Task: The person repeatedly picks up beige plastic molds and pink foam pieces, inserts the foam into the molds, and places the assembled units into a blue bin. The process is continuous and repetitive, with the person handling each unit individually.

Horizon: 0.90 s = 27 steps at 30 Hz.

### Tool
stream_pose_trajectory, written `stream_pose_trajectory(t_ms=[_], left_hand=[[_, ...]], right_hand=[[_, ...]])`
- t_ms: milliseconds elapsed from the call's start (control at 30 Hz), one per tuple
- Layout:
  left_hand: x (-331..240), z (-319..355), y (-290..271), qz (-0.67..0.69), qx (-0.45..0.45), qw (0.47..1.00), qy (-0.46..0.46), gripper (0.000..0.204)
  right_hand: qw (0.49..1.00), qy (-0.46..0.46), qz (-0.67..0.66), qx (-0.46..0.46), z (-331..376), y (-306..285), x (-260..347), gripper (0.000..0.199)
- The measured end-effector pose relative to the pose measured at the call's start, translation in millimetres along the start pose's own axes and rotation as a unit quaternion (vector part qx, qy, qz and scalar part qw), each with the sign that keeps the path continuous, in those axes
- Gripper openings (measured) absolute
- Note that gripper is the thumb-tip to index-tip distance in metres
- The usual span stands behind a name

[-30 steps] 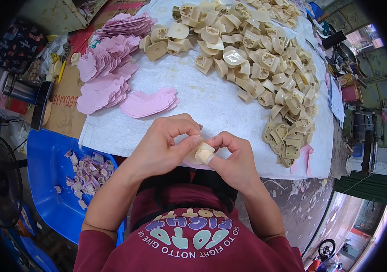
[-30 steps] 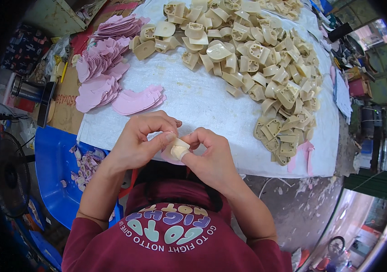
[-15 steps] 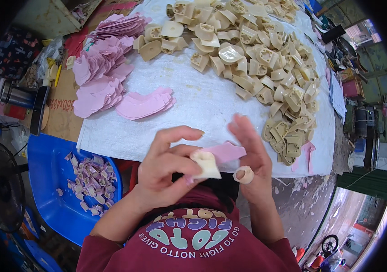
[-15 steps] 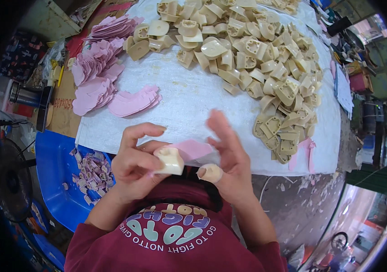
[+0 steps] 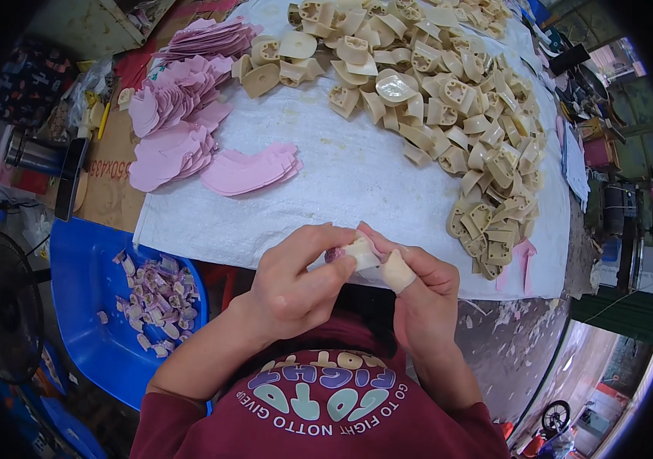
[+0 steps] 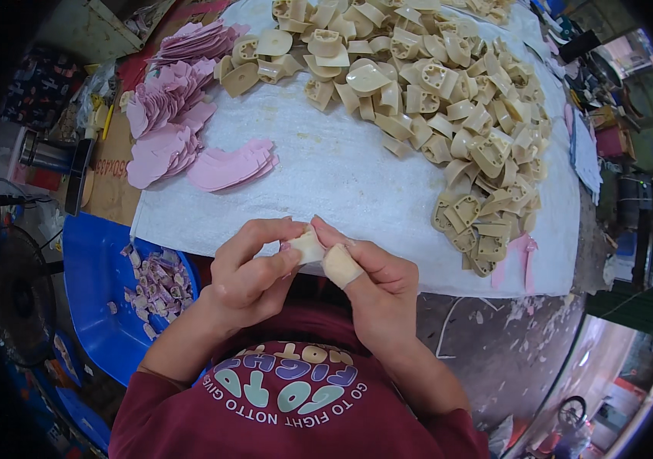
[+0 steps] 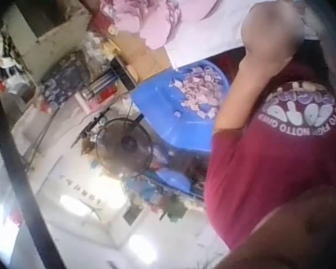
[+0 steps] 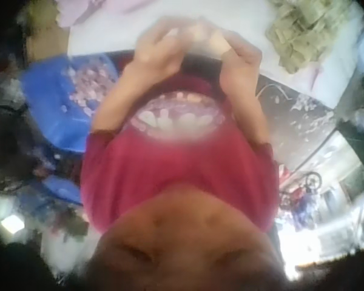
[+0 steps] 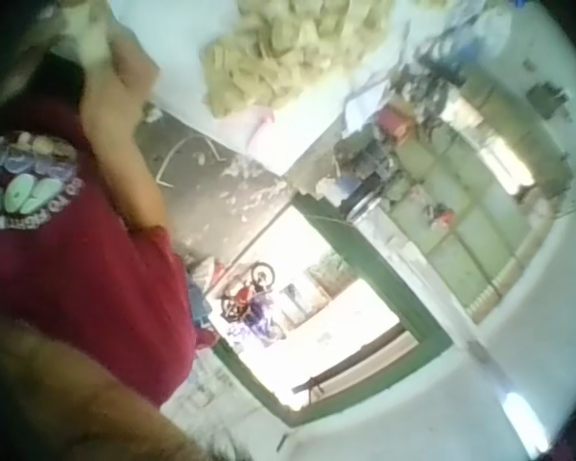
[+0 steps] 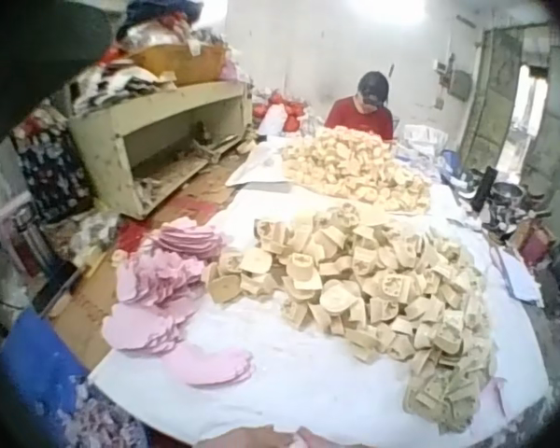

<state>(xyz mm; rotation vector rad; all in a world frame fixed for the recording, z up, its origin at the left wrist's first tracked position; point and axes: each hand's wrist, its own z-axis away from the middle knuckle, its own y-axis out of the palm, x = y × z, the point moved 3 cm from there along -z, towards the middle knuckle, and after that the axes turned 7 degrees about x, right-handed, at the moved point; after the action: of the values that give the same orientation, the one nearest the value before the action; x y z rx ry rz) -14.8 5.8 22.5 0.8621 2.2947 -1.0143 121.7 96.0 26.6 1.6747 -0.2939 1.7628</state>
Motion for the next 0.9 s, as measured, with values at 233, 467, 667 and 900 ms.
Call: stream_pose_trajectory(t_ms=[233, 467, 667, 900], left_hand=[[11.2, 5.8, 8.7, 0.064, -0.015, 0.993, -0.095, 0.029], [14.3, 8.8, 6.9, 0.065, -0.018, 0.991, -0.116, 0.022], [18.7, 3.6, 20.6, 0.518, -0.066, 0.761, -0.386, 0.012], [22.7, 14.6, 29.7, 0.407, -0.043, 0.828, -0.383, 0.011]], right_hand=[[0.932, -0.153, 0.328, 0.0, -10.0, 3.3, -7.8, 0.034], [0.951, -0.142, 0.271, 0.043, -19.3, -2.2, -9.0, 0.027], [0.994, -0.012, -0.034, 0.101, -26.9, -14.3, -12.0, 0.018], [0.946, -0.204, 0.25, 0.016, -30.8, -20.3, -25.6, 0.015]])
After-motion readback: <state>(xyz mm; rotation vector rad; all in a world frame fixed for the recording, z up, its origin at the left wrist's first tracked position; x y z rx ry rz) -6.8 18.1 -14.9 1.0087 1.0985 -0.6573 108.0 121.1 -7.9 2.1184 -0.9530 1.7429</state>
